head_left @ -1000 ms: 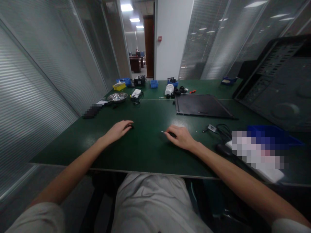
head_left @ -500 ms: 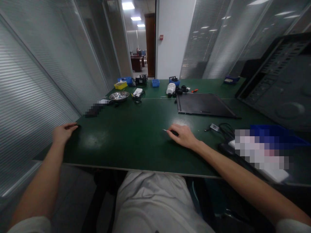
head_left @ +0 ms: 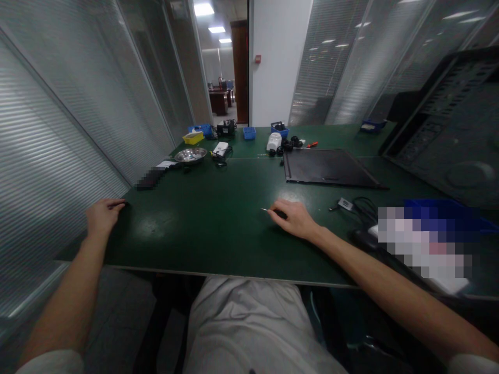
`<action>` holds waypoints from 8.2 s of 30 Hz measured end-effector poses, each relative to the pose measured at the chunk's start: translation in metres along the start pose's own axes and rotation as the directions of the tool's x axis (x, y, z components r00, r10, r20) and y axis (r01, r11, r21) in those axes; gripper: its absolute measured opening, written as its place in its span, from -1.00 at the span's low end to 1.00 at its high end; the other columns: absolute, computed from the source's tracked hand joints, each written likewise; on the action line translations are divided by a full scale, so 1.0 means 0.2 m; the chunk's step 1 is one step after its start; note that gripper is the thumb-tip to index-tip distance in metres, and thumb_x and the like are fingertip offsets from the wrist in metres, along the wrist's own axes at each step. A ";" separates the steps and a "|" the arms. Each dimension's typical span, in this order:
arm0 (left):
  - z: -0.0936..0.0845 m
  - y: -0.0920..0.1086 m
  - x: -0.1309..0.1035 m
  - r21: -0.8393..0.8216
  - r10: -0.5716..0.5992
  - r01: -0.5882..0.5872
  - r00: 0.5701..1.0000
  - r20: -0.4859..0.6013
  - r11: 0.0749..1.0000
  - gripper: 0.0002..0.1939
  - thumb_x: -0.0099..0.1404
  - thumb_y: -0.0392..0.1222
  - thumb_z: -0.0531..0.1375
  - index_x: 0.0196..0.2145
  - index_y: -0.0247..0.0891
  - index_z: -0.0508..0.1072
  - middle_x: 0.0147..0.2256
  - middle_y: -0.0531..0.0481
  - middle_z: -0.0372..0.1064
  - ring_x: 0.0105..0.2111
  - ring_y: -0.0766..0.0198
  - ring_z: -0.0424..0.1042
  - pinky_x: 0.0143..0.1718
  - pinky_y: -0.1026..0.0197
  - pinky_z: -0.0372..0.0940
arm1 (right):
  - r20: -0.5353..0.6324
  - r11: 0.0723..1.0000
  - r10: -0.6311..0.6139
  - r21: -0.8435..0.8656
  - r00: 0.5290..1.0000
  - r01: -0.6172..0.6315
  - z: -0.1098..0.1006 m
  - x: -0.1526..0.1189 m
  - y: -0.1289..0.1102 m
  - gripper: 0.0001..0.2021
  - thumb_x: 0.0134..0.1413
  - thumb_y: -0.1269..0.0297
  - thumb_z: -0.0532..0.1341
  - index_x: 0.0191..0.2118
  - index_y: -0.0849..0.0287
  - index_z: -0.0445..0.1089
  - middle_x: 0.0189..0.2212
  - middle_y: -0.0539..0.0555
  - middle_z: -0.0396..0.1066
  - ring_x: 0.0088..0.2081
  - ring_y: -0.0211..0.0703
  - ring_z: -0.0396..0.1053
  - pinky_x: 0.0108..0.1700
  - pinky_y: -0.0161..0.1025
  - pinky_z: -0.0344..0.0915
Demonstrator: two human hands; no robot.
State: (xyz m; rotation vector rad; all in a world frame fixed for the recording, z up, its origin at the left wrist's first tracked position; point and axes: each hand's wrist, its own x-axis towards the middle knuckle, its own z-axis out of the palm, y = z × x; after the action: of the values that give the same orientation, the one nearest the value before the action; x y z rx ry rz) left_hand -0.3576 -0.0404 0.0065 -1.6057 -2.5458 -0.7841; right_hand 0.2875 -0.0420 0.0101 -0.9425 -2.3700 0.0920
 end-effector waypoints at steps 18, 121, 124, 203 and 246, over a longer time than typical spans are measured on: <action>-0.04 0.10 -0.07 0.349 0.087 -0.090 0.996 0.025 0.933 -0.57 0.46 -0.09 0.12 0.11 -0.39 0.58 -0.04 -0.23 0.52 -0.21 0.10 0.38 -0.22 0.26 0.15 | 0.012 1.000 0.004 0.002 1.000 -0.004 0.01 0.00 0.01 -0.74 0.45 0.13 0.11 -0.21 0.13 0.45 -0.30 0.06 0.50 -0.38 -0.21 0.36 -0.33 -0.24 0.12; 0.54 1.60 -0.80 -0.732 0.961 -0.643 0.271 0.060 0.227 -0.72 0.49 -0.11 0.23 0.00 -0.25 0.66 -0.09 -0.17 0.56 -0.10 0.15 0.55 0.00 0.15 0.38 | 0.263 0.996 0.045 -0.084 0.964 -0.024 0.02 0.01 -0.03 -0.75 0.45 0.13 0.09 -0.12 0.10 0.47 -0.28 0.06 0.51 -0.35 -0.18 0.38 -0.30 -0.25 0.07; 0.55 1.60 -0.82 -0.735 0.956 -0.639 0.290 0.045 0.228 -0.71 0.50 -0.10 0.22 0.02 -0.24 0.66 -0.08 -0.16 0.57 -0.09 0.16 0.55 0.02 0.15 0.39 | 0.248 0.997 0.055 -0.063 0.967 -0.041 0.03 0.01 -0.05 -0.75 0.46 0.13 0.07 -0.11 0.11 0.46 -0.27 0.06 0.51 -0.35 -0.19 0.39 -0.29 -0.25 0.09; 0.31 0.77 -0.11 -0.160 0.592 -0.570 0.762 0.263 0.806 -0.65 0.47 -0.16 0.22 0.12 -0.36 0.54 0.07 -0.17 0.51 0.05 0.12 0.45 0.14 0.15 0.25 | 0.066 0.995 -0.019 0.097 0.998 0.012 0.06 0.00 0.02 -0.75 0.46 0.10 0.11 -0.17 0.12 0.43 -0.29 0.04 0.51 -0.37 -0.22 0.39 -0.31 -0.26 0.16; 0.01 0.01 -0.03 0.266 -0.043 0.066 0.995 -0.089 0.962 -0.60 0.42 -0.14 0.10 0.01 -0.44 0.61 -0.28 -0.16 0.45 -0.27 0.08 0.35 -0.14 0.21 0.20 | 0.084 0.993 -0.020 0.120 0.996 0.009 0.05 0.00 0.01 -0.73 0.45 0.09 0.11 -0.18 0.12 0.46 -0.31 0.06 0.52 -0.37 -0.19 0.40 -0.30 -0.24 0.19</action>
State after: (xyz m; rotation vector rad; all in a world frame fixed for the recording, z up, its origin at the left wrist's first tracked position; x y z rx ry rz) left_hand -0.3527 -0.0442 0.0044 -1.3961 -2.5171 -0.4710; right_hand 0.2832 -0.0384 0.0010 -0.8800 -2.4191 0.2710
